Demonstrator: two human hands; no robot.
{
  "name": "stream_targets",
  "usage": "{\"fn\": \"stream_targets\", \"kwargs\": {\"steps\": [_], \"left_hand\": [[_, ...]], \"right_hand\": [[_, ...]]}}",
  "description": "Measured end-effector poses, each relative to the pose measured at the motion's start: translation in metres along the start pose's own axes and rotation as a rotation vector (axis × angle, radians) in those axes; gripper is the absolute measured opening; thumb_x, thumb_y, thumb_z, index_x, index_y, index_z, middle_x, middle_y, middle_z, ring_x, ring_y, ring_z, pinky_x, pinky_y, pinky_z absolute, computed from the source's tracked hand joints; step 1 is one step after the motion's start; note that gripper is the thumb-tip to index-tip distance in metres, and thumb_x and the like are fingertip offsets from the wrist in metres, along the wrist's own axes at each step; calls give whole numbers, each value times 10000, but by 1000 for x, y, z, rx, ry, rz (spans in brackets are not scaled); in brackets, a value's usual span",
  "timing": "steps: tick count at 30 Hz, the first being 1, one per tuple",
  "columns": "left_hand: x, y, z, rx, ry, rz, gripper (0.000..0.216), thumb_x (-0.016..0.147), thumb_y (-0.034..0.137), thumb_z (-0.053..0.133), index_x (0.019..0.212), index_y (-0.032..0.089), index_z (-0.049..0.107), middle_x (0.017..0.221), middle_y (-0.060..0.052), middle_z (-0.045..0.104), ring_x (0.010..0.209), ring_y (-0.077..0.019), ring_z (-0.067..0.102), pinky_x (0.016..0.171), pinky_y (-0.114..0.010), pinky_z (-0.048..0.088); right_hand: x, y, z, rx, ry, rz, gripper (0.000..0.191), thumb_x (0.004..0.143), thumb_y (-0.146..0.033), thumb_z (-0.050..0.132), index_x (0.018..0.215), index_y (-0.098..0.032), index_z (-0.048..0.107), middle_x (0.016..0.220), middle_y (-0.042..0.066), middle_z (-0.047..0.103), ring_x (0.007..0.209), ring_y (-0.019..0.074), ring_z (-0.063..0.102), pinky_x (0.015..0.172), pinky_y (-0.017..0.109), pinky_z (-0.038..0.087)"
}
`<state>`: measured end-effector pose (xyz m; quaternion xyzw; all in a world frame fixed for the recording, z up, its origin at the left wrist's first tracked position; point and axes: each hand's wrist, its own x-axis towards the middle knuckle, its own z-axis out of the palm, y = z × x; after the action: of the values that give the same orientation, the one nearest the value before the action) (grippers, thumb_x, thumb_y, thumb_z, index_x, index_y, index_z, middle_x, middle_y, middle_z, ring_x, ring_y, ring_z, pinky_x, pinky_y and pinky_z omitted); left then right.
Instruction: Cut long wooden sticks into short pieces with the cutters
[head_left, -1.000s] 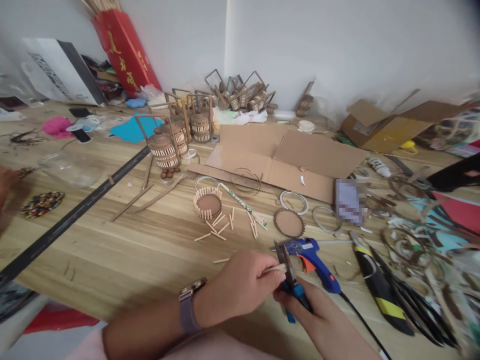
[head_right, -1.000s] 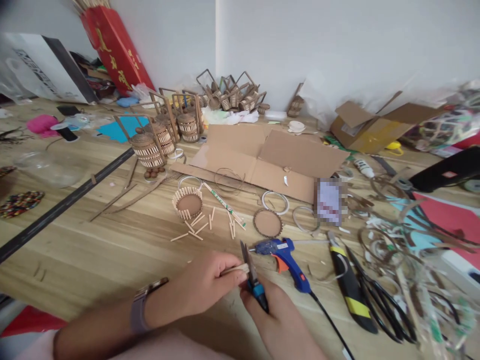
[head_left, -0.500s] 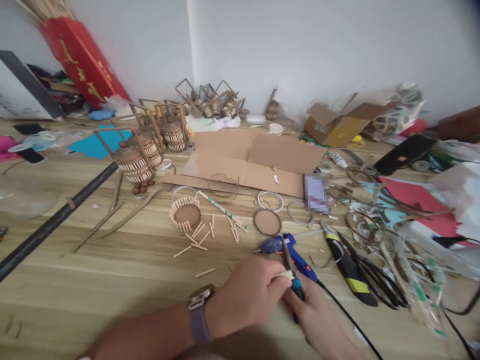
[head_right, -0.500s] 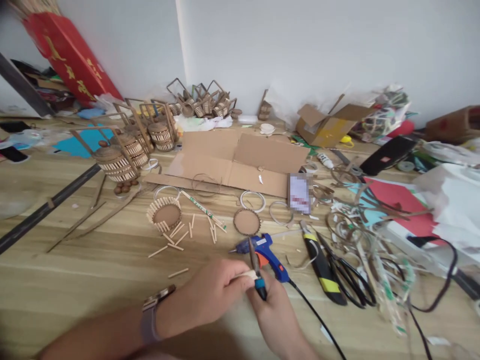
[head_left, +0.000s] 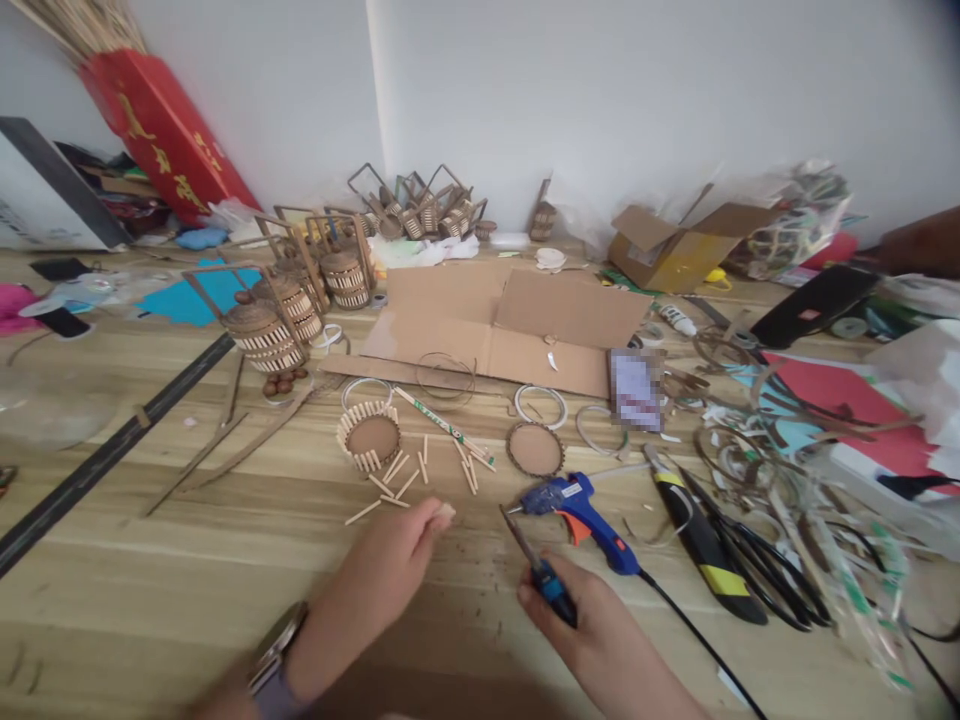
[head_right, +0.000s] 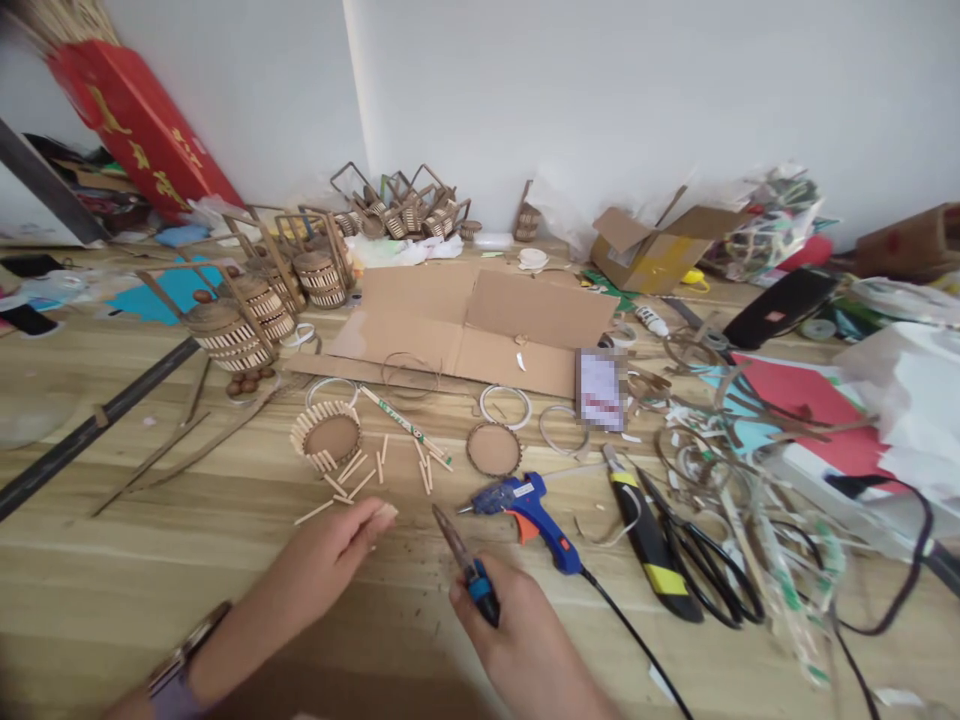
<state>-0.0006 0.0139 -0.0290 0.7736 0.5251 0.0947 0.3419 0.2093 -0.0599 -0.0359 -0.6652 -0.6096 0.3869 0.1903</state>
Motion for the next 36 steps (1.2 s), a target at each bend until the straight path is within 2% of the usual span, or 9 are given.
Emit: {"fn": "stream_targets", "kwargs": {"steps": [4, 7, 9, 14, 18, 22, 30, 34, 36], "left_hand": [[-3, -29, -1, 277, 284, 52, 306, 995, 243, 345, 1055, 173, 636, 968, -95, 694, 875, -246, 625, 795, -361, 431], [-6, -33, 0, 440, 545, 199, 316, 973, 197, 379, 1179, 168, 617, 1132, -128, 658, 1020, -283, 587, 869, -414, 448], [-8, -28, 1, 459, 616, 271, 309, 965, 188, 400, 1178, 173, 623, 1129, -125, 660, 1023, -277, 587, 863, -408, 465], [-11, -8, 11, 336, 380, 209, 277, 948, 132, 411, 1019, 198, 671, 841, -54, 702, 771, -221, 642, 687, -335, 486], [-10, 3, 17, 257, 207, 131, 271, 944, 127, 406, 866, 187, 657, 837, -51, 698, 810, -233, 654, 727, -351, 482], [-8, 6, 19, 174, 147, 92, 278, 962, 173, 371, 850, 181, 626, 857, -63, 692, 841, -248, 649, 753, -366, 463], [-6, 1, 17, -220, 243, 46, 321, 964, 325, 298, 847, 214, 575, 788, -53, 651, 746, -209, 596, 689, -307, 412], [-1, 1, 11, -547, 278, -92, 363, 931, 492, 378, 805, 202, 557, 680, 0, 531, 623, -162, 467, 600, -267, 359], [5, 1, 9, -764, 328, -174, 418, 877, 588, 462, 776, 189, 540, 625, 37, 435, 569, -129, 374, 541, -243, 303]], "right_hand": [[19, -15, -8, -270, 10, -60, 211, 908, -309, 404, 781, -214, 543, 741, 33, 661, 691, 189, 618, 616, 265, 420], [44, -28, -19, -500, 55, -58, 132, 902, -252, 485, 844, -195, 589, 828, 58, 707, 788, 202, 665, 653, 257, 425], [65, -36, -25, -565, 84, -58, 96, 886, -212, 521, 897, -175, 609, 910, 93, 717, 871, 222, 673, 691, 266, 428], [117, -54, -22, -692, 127, -69, 183, 925, -275, 539, 1004, -140, 634, 1030, 132, 700, 982, 245, 651, 784, 329, 468], [142, -58, -11, -751, 84, -79, 245, 937, -344, 581, 1090, -160, 631, 1112, 63, 668, 984, 205, 644, 864, 423, 522], [149, -61, -5, -747, 50, -76, 254, 934, -339, 593, 1112, -161, 628, 1120, 61, 665, 961, 197, 655, 843, 417, 546], [116, -64, -24, -584, 125, -93, 148, 902, -249, 538, 942, -142, 633, 886, 113, 723, 815, 222, 676, 659, 296, 469], [73, -48, -24, -451, 110, -151, 154, 912, -232, 457, 843, -186, 586, 756, 34, 694, 698, 165, 644, 595, 230, 430], [53, -37, -15, -231, 111, -204, 199, 919, -289, 429, 811, -204, 572, 729, 12, 678, 666, 156, 621, 587, 218, 441]]}}
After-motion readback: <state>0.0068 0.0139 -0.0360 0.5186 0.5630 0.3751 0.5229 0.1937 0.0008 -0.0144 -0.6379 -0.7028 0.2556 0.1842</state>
